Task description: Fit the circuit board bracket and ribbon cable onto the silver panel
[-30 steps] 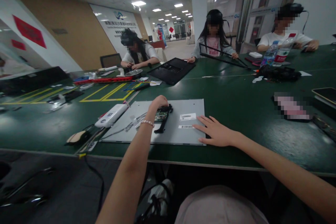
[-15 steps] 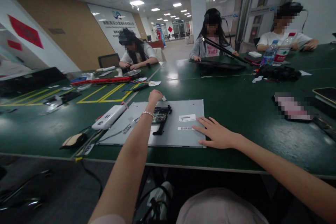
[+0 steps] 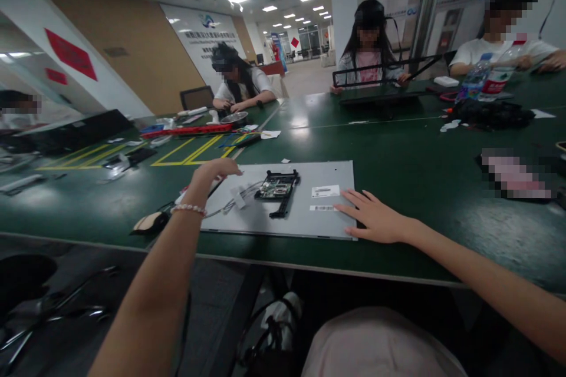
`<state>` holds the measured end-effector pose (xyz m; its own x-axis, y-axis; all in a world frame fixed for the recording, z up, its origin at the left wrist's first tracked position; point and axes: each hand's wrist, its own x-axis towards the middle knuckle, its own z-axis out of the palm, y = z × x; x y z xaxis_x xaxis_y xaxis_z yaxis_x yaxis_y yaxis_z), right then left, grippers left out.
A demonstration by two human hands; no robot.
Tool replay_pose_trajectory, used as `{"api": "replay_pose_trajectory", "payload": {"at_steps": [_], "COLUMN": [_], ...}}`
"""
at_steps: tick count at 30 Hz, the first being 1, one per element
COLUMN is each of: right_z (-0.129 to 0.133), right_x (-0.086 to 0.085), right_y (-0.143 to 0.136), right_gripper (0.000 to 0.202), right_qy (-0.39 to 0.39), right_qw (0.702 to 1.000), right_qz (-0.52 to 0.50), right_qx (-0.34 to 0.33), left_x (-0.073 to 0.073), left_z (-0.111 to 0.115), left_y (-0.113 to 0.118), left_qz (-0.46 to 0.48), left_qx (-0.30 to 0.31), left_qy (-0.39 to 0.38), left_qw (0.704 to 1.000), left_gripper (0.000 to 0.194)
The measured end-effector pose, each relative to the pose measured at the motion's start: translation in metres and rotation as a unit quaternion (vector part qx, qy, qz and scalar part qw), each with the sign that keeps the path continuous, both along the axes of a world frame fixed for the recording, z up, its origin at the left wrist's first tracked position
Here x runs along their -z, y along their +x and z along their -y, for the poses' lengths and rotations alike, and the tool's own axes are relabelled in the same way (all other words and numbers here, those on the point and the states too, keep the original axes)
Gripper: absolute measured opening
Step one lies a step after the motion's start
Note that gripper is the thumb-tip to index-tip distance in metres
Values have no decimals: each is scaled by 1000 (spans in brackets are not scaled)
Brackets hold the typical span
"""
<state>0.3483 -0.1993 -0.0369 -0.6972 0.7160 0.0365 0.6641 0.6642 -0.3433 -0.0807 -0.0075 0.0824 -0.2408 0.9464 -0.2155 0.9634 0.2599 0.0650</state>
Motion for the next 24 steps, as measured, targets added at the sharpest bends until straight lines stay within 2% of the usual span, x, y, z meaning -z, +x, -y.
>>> {"api": "replay_pose_trajectory", "payload": {"at_steps": [2,4,8,11,15,20,24], "right_z": [1,1,1,1,0,0,-1], "right_x": [1,1,1,1,3,3,-1], "right_y": [-1,-1,-2,-2,-3,-3,-3], "right_gripper": [72,72,72,72,71,72,73], "right_qy": [1,4,5,2,3,3,0], "right_qw": [1000,1000,1000,1000,1000,1000,1000], "right_qz": [1,2,3,6,3,5,10], "right_qx": [2,2,0,0,1,2,-1], "left_x": [3,10,24,28,21,8,6], "left_z": [19,32,41,38,28,9,1], "left_y": [-12,-20,-30,-35,-33,-8,8], "left_qz": [10,30,79,78,99,111,88], "left_qx": [-3,-9,-22,-13,-3,15,24], "left_qy": [-49,-54,-53,-43,20,82,106], "left_qw": [999,998,995,996,995,990,990], "left_gripper": [36,34,27,16,9,21,10]}}
